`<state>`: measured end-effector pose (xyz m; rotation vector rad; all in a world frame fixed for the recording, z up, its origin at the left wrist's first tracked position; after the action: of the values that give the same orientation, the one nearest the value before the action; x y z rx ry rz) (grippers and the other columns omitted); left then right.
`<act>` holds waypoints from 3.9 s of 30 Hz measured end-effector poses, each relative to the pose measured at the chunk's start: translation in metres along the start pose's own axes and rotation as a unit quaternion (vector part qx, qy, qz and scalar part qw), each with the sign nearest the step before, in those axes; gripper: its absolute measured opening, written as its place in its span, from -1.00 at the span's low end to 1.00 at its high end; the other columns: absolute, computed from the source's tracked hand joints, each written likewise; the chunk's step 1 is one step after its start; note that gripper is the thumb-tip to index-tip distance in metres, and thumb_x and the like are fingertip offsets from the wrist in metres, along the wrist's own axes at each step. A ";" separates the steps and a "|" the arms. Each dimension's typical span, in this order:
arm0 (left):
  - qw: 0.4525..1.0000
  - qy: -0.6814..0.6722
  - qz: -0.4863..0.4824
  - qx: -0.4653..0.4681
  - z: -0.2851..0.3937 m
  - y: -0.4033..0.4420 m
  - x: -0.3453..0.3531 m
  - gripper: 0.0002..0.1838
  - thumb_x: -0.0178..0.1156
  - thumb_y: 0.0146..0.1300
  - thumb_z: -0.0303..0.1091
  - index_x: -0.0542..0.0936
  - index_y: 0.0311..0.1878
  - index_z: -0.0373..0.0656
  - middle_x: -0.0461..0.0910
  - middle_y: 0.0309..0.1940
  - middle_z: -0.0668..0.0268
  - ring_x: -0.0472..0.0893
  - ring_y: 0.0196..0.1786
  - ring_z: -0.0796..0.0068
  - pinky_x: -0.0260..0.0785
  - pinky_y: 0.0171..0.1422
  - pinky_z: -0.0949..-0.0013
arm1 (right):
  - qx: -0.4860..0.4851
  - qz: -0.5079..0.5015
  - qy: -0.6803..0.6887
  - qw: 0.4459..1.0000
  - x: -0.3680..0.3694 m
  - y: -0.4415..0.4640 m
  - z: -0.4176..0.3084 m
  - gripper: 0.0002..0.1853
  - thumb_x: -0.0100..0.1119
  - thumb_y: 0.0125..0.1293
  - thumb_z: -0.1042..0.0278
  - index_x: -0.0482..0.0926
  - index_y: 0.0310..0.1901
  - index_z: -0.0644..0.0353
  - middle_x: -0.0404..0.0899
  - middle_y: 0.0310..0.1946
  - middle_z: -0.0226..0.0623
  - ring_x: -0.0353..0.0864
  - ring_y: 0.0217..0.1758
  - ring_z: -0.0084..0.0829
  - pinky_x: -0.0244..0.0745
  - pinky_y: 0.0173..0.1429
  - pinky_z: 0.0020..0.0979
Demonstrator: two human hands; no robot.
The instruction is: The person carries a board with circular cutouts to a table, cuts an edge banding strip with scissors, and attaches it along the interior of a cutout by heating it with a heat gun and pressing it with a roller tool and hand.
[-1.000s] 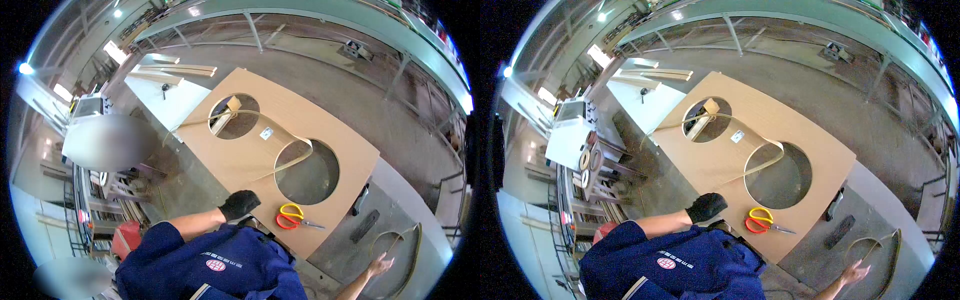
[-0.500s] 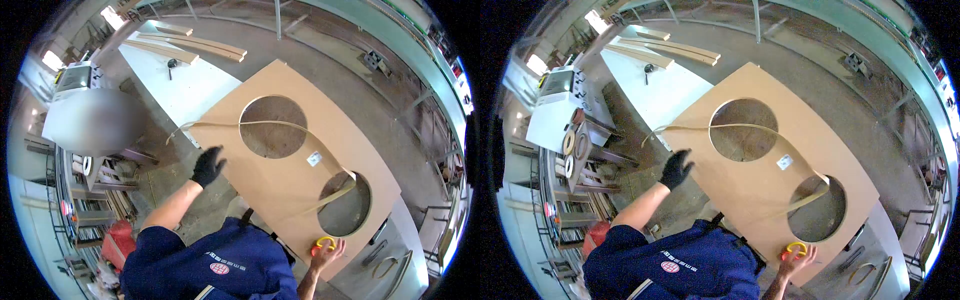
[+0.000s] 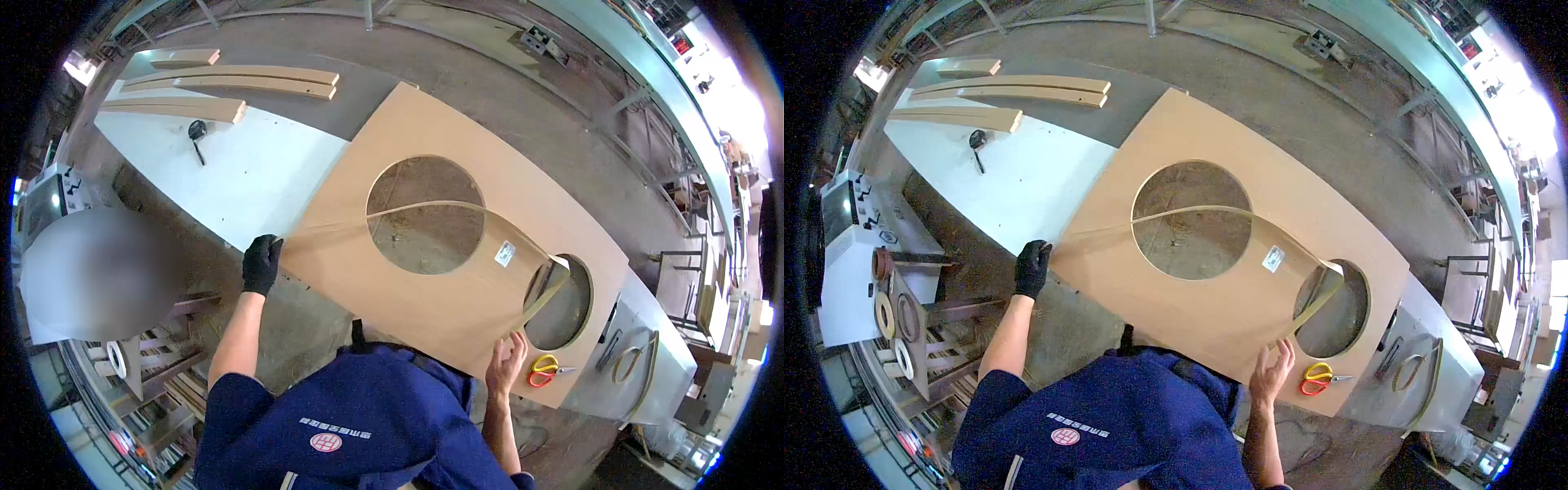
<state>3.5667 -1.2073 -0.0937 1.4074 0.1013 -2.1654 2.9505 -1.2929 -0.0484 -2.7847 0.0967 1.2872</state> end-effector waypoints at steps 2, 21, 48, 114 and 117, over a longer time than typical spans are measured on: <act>0.998 -0.050 -0.024 -0.041 0.023 0.007 -0.021 -0.69 0.21 0.44 -0.11 0.60 -0.05 -0.20 0.68 -0.19 -0.02 0.68 -0.10 -0.06 0.52 -0.05 0.08 | -0.012 0.034 -0.035 0.999 0.014 0.004 0.014 -0.45 0.30 0.35 0.30 0.37 0.29 0.35 0.37 0.28 0.12 0.33 0.38 0.05 0.26 0.44 -0.02; 0.882 -0.403 -0.238 -0.049 0.220 0.057 -0.067 -0.68 0.42 0.18 -0.35 0.62 -0.05 -0.25 0.61 -0.25 0.36 0.55 -0.14 0.52 0.42 0.04 0.38 | 0.070 0.255 0.181 0.947 -0.124 0.045 0.132 -0.72 -0.07 0.61 0.36 0.35 0.25 0.21 0.58 -0.06 -0.30 0.53 -0.29 -0.62 0.50 -0.23 -0.54; 0.911 -0.164 -0.333 0.178 0.357 -0.020 -0.047 -0.42 0.38 0.29 -0.04 0.56 0.22 -0.27 0.67 0.01 -0.07 0.71 0.04 0.04 0.55 0.10 0.12 | -0.454 -0.072 0.130 0.879 0.022 0.037 -0.196 -0.47 0.49 0.10 0.33 0.59 0.15 0.12 0.62 0.10 -0.29 0.53 0.27 -0.20 0.31 0.41 -0.04; 0.933 -0.091 -0.349 0.011 0.182 -0.068 0.080 -0.64 0.18 0.42 -0.03 0.63 -0.12 -0.19 0.68 -0.26 -0.07 0.66 -0.14 -0.18 0.49 -0.10 -0.03 | -0.802 0.260 -0.094 0.530 -0.267 -0.068 -0.298 -0.58 0.01 0.50 -0.08 0.58 0.10 0.07 0.60 0.05 -0.25 0.59 0.07 -0.30 0.43 0.34 -0.13; 0.935 -0.085 -0.343 0.021 0.177 -0.071 0.085 -0.66 0.18 0.42 -0.05 0.63 -0.13 -0.18 0.67 -0.27 -0.07 0.65 -0.14 -0.17 0.49 -0.10 -0.02 | -0.789 0.261 -0.090 0.548 -0.268 -0.062 -0.293 -0.60 0.01 0.51 -0.06 0.57 0.08 0.08 0.60 0.02 -0.25 0.58 0.05 -0.29 0.43 0.33 -0.13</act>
<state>3.3612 -1.2436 -0.1031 1.3226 0.5589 -2.8544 3.0045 -1.2509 0.3473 -4.0243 -0.6742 2.8971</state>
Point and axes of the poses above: each hand's wrist, its own y-axis towards the middle knuckle, its own x-axis out of the palm, z = x × y, the point moved 5 cm from there along y, towards the middle knuckle
